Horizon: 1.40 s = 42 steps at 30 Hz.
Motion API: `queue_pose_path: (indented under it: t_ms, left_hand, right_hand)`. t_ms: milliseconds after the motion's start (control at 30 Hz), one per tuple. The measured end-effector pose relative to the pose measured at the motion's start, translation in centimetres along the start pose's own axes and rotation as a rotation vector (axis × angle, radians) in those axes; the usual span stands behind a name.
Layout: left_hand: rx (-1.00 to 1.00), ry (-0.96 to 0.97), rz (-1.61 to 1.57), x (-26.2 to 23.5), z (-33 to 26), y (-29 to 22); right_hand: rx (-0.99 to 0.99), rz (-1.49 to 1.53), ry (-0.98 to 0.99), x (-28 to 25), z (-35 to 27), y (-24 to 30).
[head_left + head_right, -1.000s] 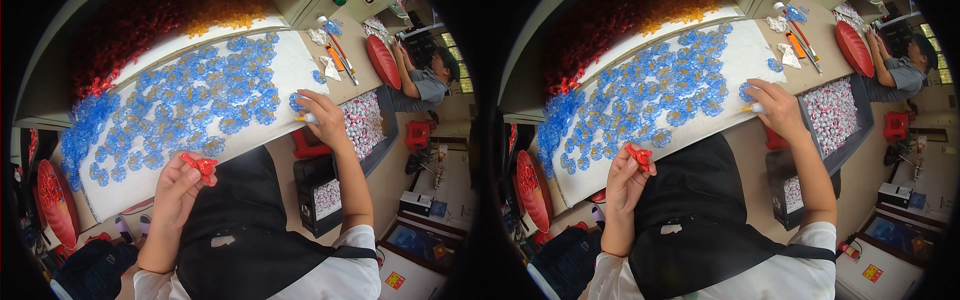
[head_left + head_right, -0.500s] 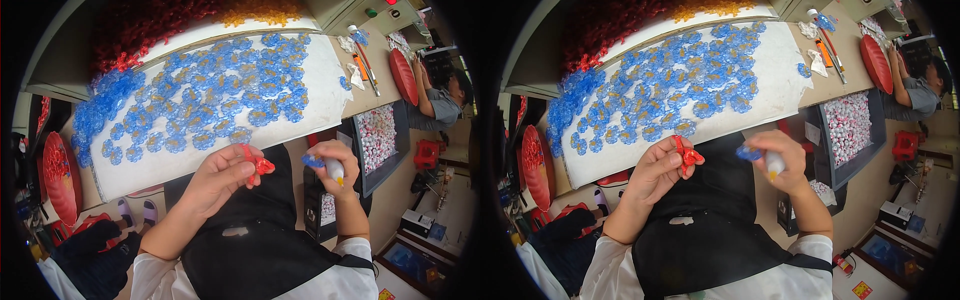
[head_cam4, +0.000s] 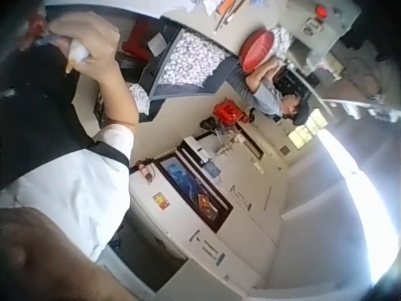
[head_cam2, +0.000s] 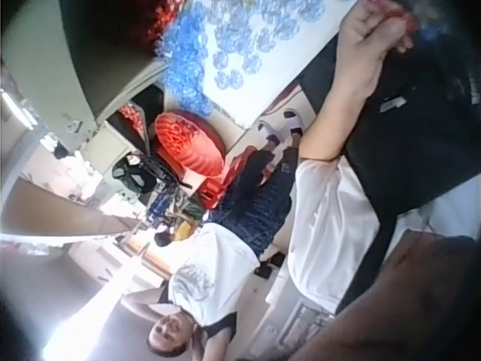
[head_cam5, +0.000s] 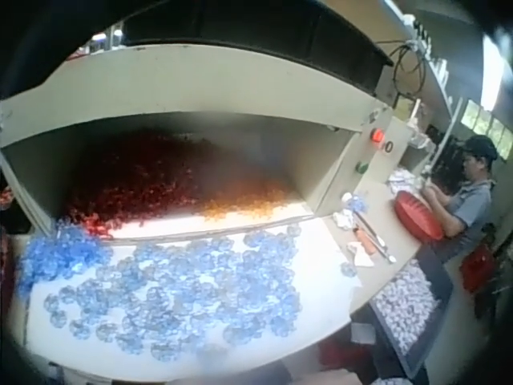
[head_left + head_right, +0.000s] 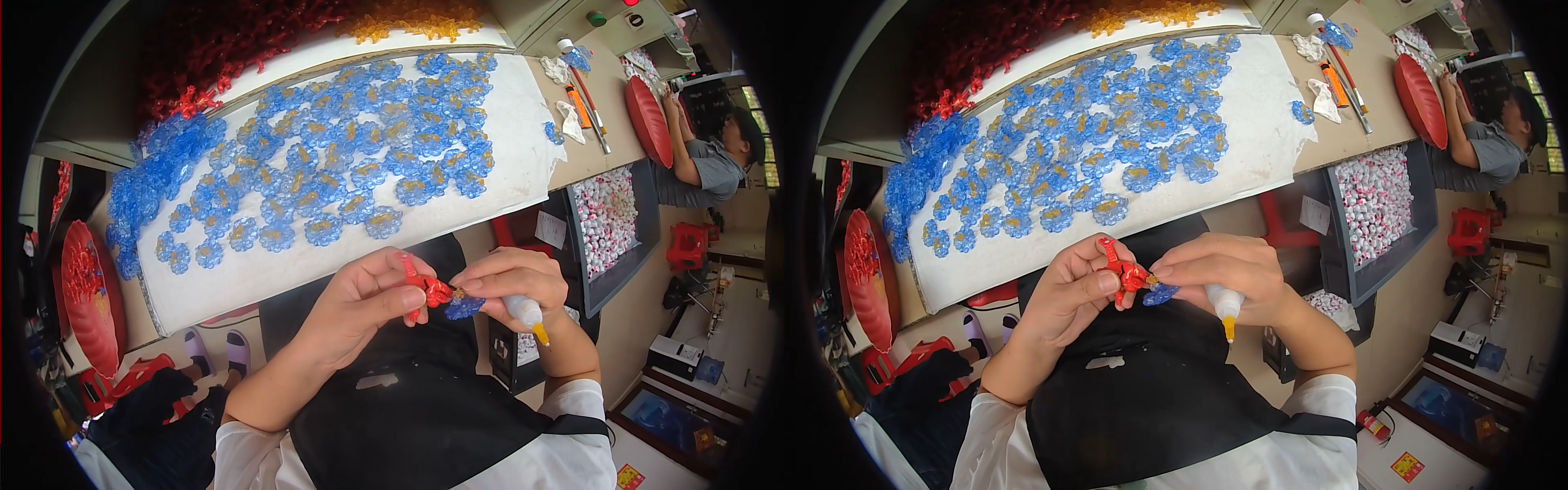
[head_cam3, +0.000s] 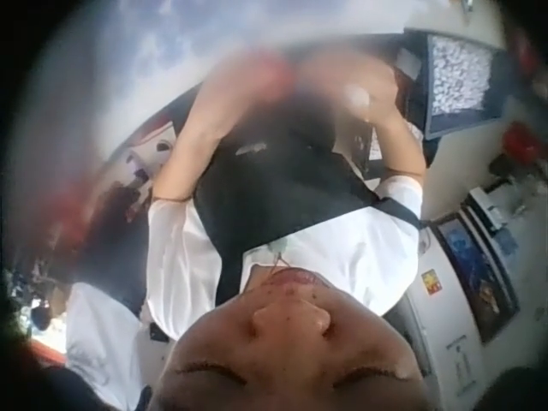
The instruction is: The person assembles toys by applying glue from a bottle onto plastic parts, attaching bases and figurine pieces together by hand, and placing the assembled toys onto a tray.
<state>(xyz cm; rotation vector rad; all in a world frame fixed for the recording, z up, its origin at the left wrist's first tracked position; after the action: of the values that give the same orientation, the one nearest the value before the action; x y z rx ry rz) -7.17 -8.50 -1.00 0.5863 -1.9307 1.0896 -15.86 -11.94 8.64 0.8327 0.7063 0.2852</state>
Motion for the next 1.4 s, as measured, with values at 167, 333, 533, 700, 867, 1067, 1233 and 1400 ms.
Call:
queue_pose_path:
  t_ms: [167, 333, 533, 700, 867, 1067, 1233, 1400]
  left_hand:
    - [-0.007, -0.005, 0.037, 0.1, 0.0, 0.3]
    - [-0.016, -0.011, 0.077, 0.1, 0.0, 0.4]
    - [0.007, -0.045, 0.140, -0.3, -0.2, 0.1]
    - [-0.028, -0.035, 0.146, -0.5, -0.2, 0.1]
    - [-0.078, -0.047, 0.111, -0.9, -0.2, 0.5]
    - [-0.123, -0.039, 0.041, -1.5, -0.2, 1.1]
    - [-0.205, 0.032, 0.015, -1.2, -0.1, 2.0]
    - [-0.296, -0.003, 0.132, -0.9, -0.3, 2.7]
  right_hand:
    - [-0.010, -0.004, -0.007, 0.0, -0.3, 0.1]
    - [0.034, -0.001, -0.003, -0.1, -0.5, -0.2]
    - [0.072, -0.062, -0.008, 0.1, -0.6, 0.0]
    - [0.074, -0.133, 0.089, 0.7, -0.1, 0.3]
    - [0.031, -0.114, 0.156, 1.3, 0.5, 0.6]
    - [0.013, -0.128, 0.243, 2.2, 0.9, 0.8]
    - [-0.016, -0.135, 0.383, 2.9, 1.1, 1.5]
    - [0.010, -0.161, 0.448, 3.1, 0.8, 1.3]
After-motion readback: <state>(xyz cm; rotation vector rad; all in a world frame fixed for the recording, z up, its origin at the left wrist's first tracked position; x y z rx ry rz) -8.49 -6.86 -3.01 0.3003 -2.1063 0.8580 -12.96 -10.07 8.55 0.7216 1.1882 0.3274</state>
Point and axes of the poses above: each hand's wrist, its own z-axis towards the middle knuckle, its own x-axis out of the palm, y = z × x, the point moved 10 cm from there along z, towards the middle knuckle, and after that the axes turned 4 degrees about -z, right-handed, at the moved point
